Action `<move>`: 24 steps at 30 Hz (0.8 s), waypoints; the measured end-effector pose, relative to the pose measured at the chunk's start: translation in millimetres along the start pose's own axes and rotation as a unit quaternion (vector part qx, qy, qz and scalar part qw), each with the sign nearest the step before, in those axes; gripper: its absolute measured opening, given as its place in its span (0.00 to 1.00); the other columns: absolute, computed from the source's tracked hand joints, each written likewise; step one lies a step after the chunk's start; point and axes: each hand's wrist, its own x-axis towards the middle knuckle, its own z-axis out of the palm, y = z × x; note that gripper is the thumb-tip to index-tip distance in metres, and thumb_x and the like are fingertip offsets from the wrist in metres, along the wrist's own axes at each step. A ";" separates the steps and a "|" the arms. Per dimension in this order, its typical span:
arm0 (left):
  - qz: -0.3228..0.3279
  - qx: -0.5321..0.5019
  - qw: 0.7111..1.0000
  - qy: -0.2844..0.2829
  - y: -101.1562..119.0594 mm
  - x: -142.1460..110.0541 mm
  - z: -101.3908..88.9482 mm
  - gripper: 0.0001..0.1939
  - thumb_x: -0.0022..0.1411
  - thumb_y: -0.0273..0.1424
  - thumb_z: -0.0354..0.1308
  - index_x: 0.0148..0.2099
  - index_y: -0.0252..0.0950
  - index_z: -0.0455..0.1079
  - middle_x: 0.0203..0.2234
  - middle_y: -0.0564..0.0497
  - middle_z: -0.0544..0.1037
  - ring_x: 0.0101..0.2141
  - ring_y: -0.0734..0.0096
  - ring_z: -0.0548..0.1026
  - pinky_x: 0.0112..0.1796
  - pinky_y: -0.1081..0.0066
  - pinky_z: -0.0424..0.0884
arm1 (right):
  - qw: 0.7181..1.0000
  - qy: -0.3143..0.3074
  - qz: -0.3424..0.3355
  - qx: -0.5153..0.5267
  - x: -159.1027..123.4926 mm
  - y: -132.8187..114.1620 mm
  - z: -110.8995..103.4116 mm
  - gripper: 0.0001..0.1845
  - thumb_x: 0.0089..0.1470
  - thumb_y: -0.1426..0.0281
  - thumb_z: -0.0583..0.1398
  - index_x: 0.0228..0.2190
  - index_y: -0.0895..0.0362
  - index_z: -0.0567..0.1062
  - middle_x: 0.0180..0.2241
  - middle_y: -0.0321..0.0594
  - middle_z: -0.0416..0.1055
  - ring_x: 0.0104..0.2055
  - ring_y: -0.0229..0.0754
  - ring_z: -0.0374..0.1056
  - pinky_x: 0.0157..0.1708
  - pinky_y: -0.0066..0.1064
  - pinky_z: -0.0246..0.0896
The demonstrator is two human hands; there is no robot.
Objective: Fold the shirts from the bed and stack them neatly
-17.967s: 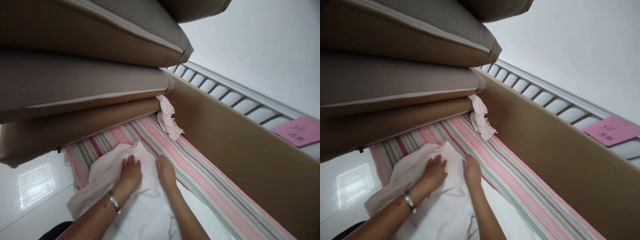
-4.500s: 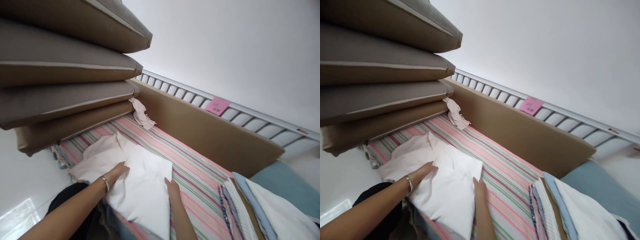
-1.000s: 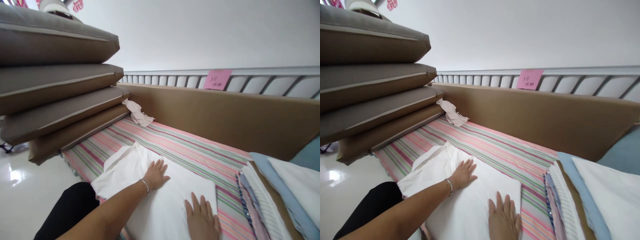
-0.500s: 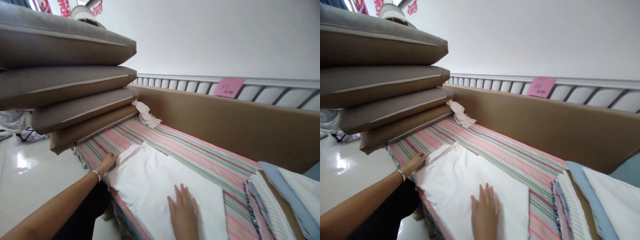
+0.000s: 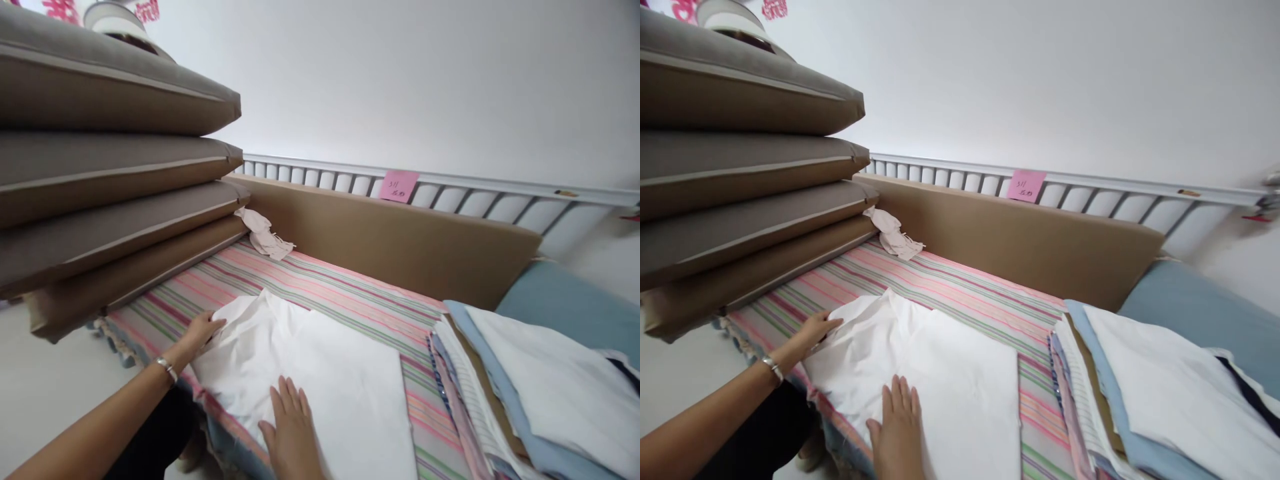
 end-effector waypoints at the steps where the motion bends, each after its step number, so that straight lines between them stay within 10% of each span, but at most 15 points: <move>1: 0.040 0.021 0.999 -0.003 14.7 -4.1 -0.2 0.11 0.45 0.36 0.59 0.29 0.34 0.67 0.15 0.57 0.67 0.19 0.74 0.64 0.21 0.76 0.57 | 0.999 0.013 0.001 0.033 1.3 2.1 -2.8 0.27 0.53 0.57 0.55 0.53 0.53 0.66 0.60 0.41 0.55 0.64 0.48 0.46 0.63 0.46 0.39; 5: 0.225 0.160 0.961 -0.028 95.8 -47.1 25.9 0.07 0.50 0.33 0.55 0.31 0.34 0.69 0.21 0.53 0.72 0.25 0.68 0.69 0.27 0.73 0.61 | 0.959 0.076 0.087 0.259 5.3 15.0 -33.2 0.29 0.52 0.54 0.54 0.50 0.58 0.69 0.56 0.48 0.62 0.59 0.48 0.56 0.59 0.44 0.49; 8: 0.322 0.267 0.906 -0.065 145.6 -111.1 85.0 0.08 0.55 0.30 0.52 0.36 0.36 0.70 0.27 0.48 0.75 0.30 0.63 0.72 0.32 0.70 0.64 | 0.850 0.124 0.170 0.483 -1.8 30.9 -74.6 0.34 0.50 0.48 0.53 0.52 0.55 0.66 0.57 0.46 0.60 0.58 0.48 0.58 0.54 0.43 0.57; 14: 0.393 0.308 0.803 -0.326 134.4 -207.6 194.0 0.16 0.54 0.34 0.57 0.46 0.39 0.70 0.38 0.42 0.77 0.36 0.55 0.75 0.37 0.63 0.70 | 0.647 0.181 0.238 0.701 -35.7 77.3 -126.3 0.36 0.45 0.43 0.53 0.48 0.56 0.69 0.48 0.46 0.71 0.51 0.50 0.66 0.43 0.40 0.65; 17: 0.407 0.225 0.836 -0.292 97.1 -184.1 189.6 0.22 0.56 0.38 0.57 0.53 0.41 0.66 0.48 0.46 0.73 0.47 0.59 0.71 0.49 0.64 0.66 | 0.636 0.166 0.258 0.708 -44.5 94.8 -120.0 0.35 0.43 0.46 0.57 0.45 0.60 0.71 0.44 0.48 0.74 0.49 0.51 0.68 0.43 0.40 0.65; 21: 0.402 0.248 0.871 -0.136 35.7 -126.5 151.5 0.23 0.63 0.39 0.49 0.58 0.37 0.61 0.57 0.43 0.65 0.57 0.60 0.61 0.57 0.60 0.56 | 0.700 0.237 0.247 0.627 -41.4 102.2 -105.8 0.35 0.37 0.60 0.65 0.47 0.60 0.67 0.45 0.45 0.73 0.49 0.48 0.67 0.48 0.37 0.61; 24: 0.409 0.304 0.850 -0.133 -10.5 -120.0 135.1 0.26 0.63 0.40 0.48 0.61 0.37 0.58 0.61 0.44 0.58 0.61 0.58 0.54 0.58 0.57 0.53 | 0.742 0.285 0.247 0.554 -33.1 104.8 -104.7 0.38 0.34 0.68 0.63 0.50 0.62 0.65 0.46 0.45 0.73 0.48 0.46 0.68 0.50 0.35 0.59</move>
